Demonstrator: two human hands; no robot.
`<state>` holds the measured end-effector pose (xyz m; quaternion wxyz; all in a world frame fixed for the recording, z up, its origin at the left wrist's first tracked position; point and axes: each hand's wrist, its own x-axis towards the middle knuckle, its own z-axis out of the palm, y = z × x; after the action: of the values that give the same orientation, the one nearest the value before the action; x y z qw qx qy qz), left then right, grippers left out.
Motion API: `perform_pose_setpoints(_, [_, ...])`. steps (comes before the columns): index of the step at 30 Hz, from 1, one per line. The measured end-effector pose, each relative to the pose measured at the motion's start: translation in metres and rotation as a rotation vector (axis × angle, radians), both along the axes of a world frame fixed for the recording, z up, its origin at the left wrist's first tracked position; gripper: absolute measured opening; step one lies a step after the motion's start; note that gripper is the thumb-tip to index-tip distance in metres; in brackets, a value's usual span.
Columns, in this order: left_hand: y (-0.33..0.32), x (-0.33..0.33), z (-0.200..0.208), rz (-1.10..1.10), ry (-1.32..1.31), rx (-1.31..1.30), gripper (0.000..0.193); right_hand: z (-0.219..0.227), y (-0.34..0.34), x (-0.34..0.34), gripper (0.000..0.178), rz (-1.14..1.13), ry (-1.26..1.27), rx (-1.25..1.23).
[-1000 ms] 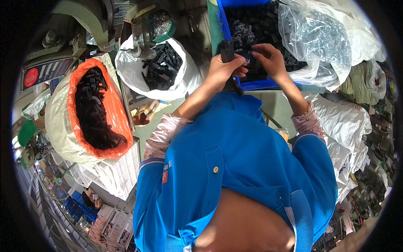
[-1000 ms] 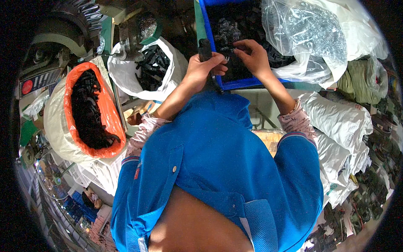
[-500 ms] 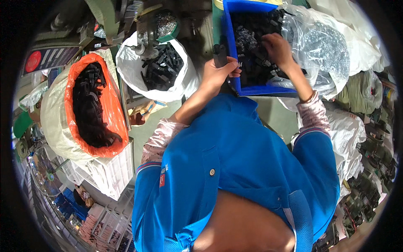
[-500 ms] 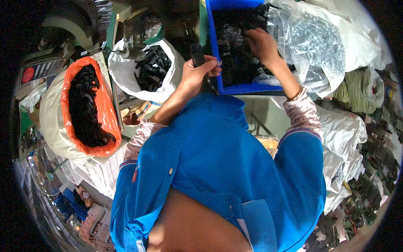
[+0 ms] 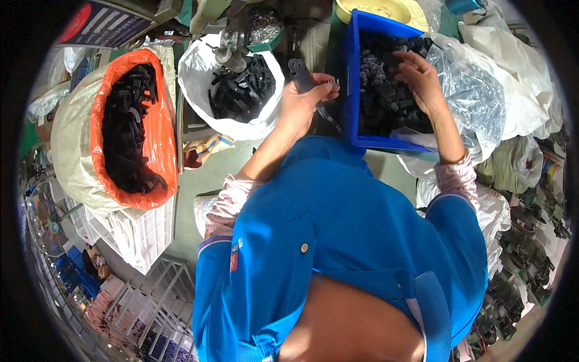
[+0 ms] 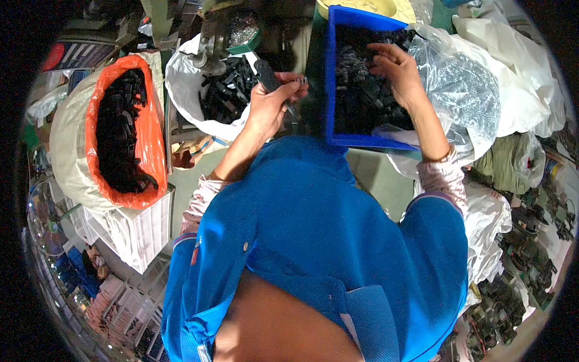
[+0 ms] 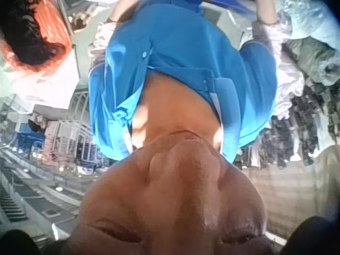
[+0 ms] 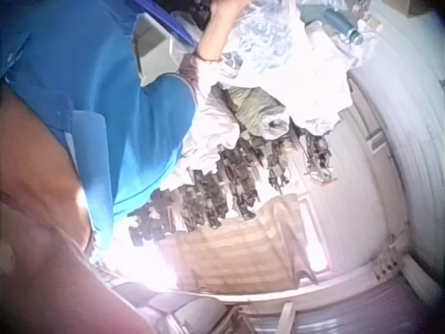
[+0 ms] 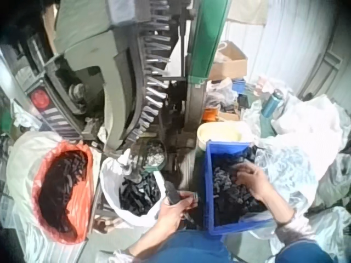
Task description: The person picks small black plastic parts from a blue bin, attaches a small metal component to each part, and places the assembled unit into a white bag. The person repeats this process continuously.
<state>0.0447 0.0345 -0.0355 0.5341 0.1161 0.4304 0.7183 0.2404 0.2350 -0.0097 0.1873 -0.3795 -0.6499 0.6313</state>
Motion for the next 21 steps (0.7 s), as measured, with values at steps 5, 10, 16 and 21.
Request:
perform_pose_setpoints(5, [0.002, -0.012, 0.011, 0.026, 0.152, 0.070, 0.014, -0.006, -0.058, -0.027, 0.027, 0.044, 0.475, -0.612])
perform_pose_setpoints(10, [-0.007, -0.023, 0.016, 0.060, 0.381, 0.013, 0.014, -0.005, -0.084, -0.053, 0.030, 0.057, 0.415, -0.508])
perform_pose_setpoints(16, [-0.018, -0.029, 0.024, 0.136, 0.625, -0.098, 0.012, -0.011, -0.088, -0.074, 0.027, 0.110, 0.397, -0.517])
perform_pose_setpoints(21, [-0.025, -0.032, 0.019, 0.195, 0.682, -0.108, 0.012, -0.012, -0.087, -0.090, 0.027, 0.221, 0.398, -0.459])
